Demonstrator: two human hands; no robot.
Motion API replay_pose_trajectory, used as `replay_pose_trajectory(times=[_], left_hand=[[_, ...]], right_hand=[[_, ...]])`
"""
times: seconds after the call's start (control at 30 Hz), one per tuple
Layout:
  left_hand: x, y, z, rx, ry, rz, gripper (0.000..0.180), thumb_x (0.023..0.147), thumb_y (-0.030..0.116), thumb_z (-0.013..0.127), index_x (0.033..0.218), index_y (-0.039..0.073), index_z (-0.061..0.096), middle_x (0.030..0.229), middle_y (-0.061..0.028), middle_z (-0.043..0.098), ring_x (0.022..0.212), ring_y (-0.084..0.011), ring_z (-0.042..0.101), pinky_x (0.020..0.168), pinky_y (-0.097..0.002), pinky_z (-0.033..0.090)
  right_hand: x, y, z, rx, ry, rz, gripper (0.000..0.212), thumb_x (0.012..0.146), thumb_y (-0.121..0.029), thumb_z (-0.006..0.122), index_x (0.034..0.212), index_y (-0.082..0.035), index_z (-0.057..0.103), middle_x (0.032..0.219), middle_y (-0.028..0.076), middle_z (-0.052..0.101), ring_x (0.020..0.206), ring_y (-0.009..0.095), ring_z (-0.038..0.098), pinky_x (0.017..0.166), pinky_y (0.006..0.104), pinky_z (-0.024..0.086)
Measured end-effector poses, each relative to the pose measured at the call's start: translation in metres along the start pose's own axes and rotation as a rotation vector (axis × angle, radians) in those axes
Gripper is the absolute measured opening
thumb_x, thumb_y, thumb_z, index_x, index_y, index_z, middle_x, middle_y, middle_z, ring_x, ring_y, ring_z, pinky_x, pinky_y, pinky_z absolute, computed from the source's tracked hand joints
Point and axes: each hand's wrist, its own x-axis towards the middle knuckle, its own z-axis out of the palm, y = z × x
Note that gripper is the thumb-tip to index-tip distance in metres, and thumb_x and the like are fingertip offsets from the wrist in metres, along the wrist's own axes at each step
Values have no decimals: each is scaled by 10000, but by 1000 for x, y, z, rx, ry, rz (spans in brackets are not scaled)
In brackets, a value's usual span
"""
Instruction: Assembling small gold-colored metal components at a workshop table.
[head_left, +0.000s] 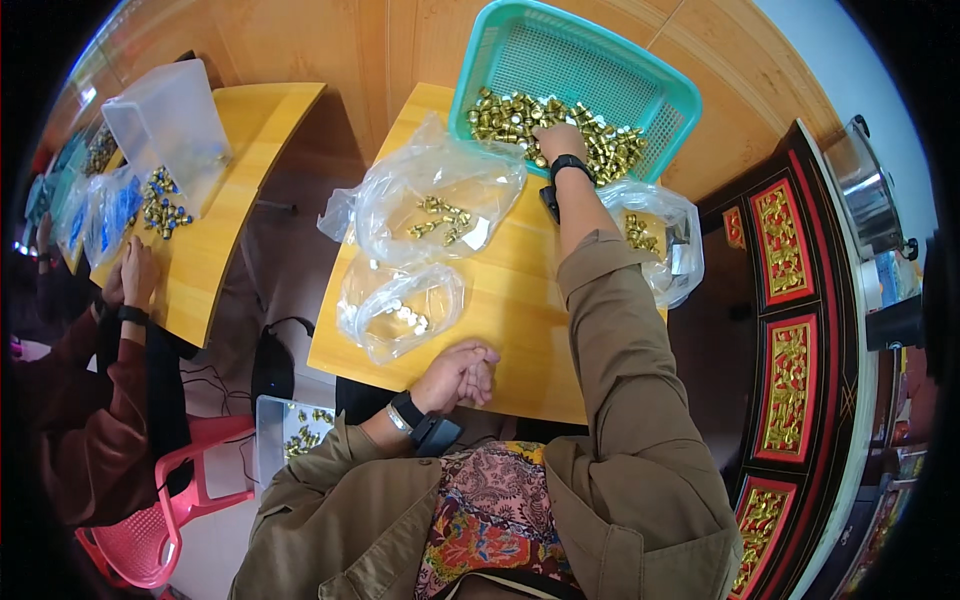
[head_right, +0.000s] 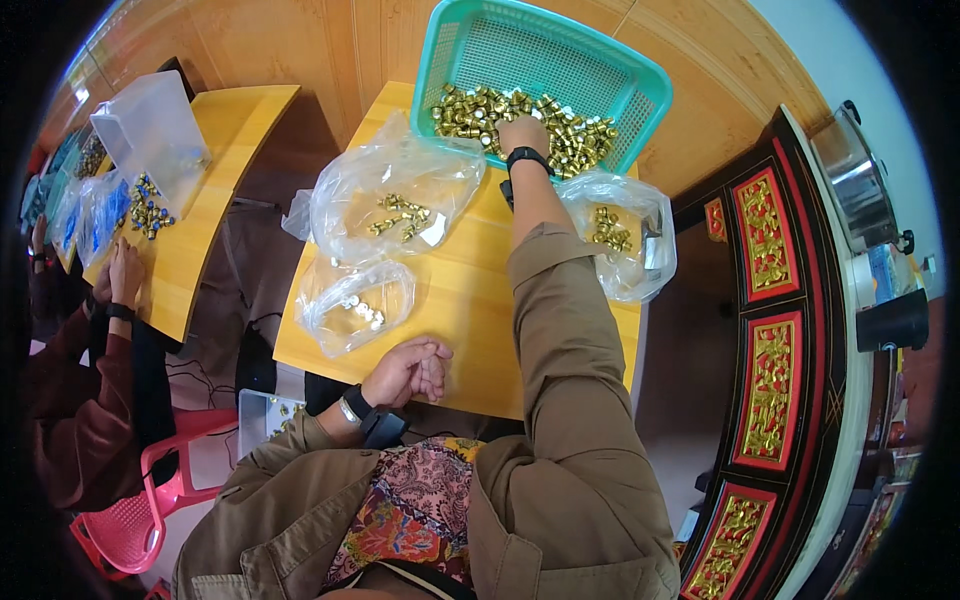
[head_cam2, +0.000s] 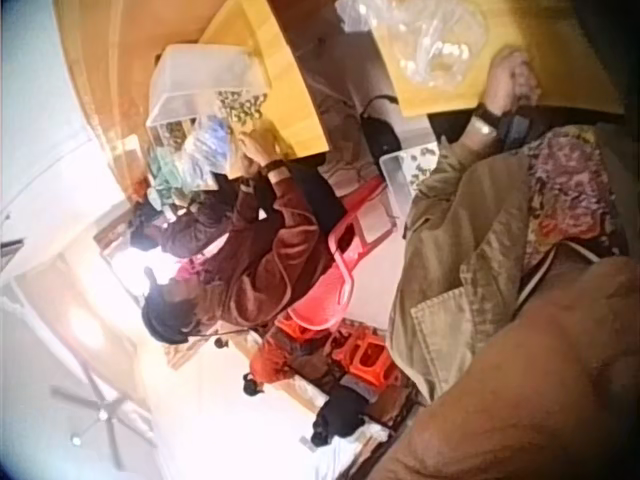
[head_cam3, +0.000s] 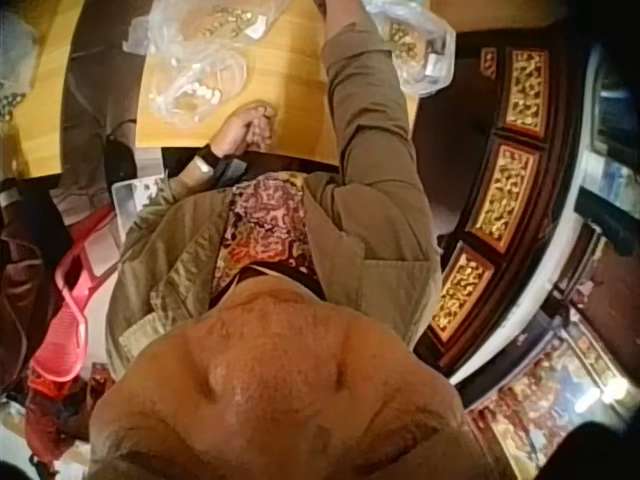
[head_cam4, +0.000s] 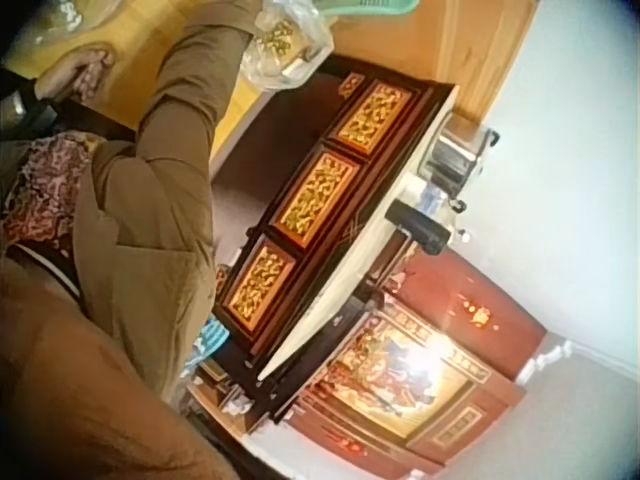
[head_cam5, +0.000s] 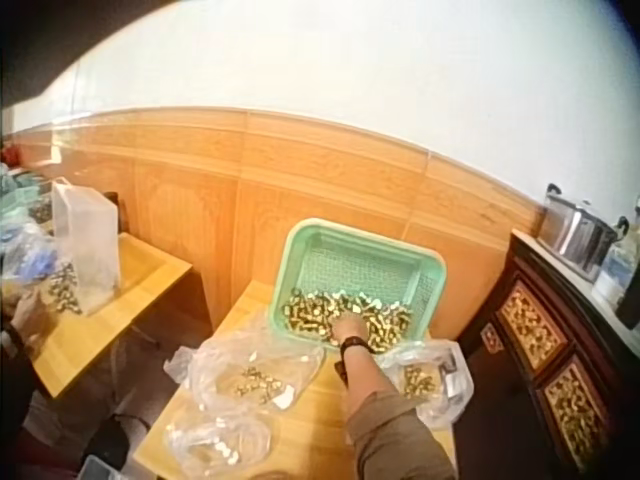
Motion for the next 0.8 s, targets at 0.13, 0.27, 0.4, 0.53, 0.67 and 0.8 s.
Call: replay_pose_trajectory(times=[0.13,0.27,0.4,0.53,0.67,0.8], left_hand=[[-12,-12,7,22,22,8,260,933,255,387,1016,34,494,638,-97,565,529,-201,581,481,-279,490],[-24,-25,22,30,3,13,282,933,267,405,1015,18,509,647,-91,583,540,-195,594,510,-276,513],[-28,-29,38,9,-1,-7,268,936,263,394,1008,33,512,643,-79,584,536,-190,594,511,-274,510],[-22,-19,35,26,41,-28,265,931,274,395,1003,45,505,640,-85,576,564,-196,600,500,-281,501],[-5,-6,23,12,2,-39,260,920,283,419,999,52,508,643,-82,577,567,-192,597,508,-281,499],[6,1,8,2,-13,-37,258,913,279,429,1000,50,509,644,-82,575,557,-192,590,515,-285,500]], right_hand=[[-17,10,-19,75,26,46,293,785,-197,496,840,32,669,934,230,636,866,356,618,752,414,501],[-46,13,-49,11,-45,4,321,787,-259,495,862,-3,674,947,193,645,866,357,611,777,431,489],[-53,19,-51,22,-34,21,350,779,-313,504,904,-33,671,1003,182,634,899,348,603,809,451,473],[-25,21,-31,37,-55,-4,370,775,-348,518,900,-37,675,977,170,645,881,361,607,800,437,477],[-11,2,-15,16,-70,74,393,740,-370,597,878,-12,684,953,185,651,907,344,616,799,416,489],[3,-5,-2,35,17,89,428,722,-383,603,867,13,677,959,214,640,893,350,619,805,413,487]])
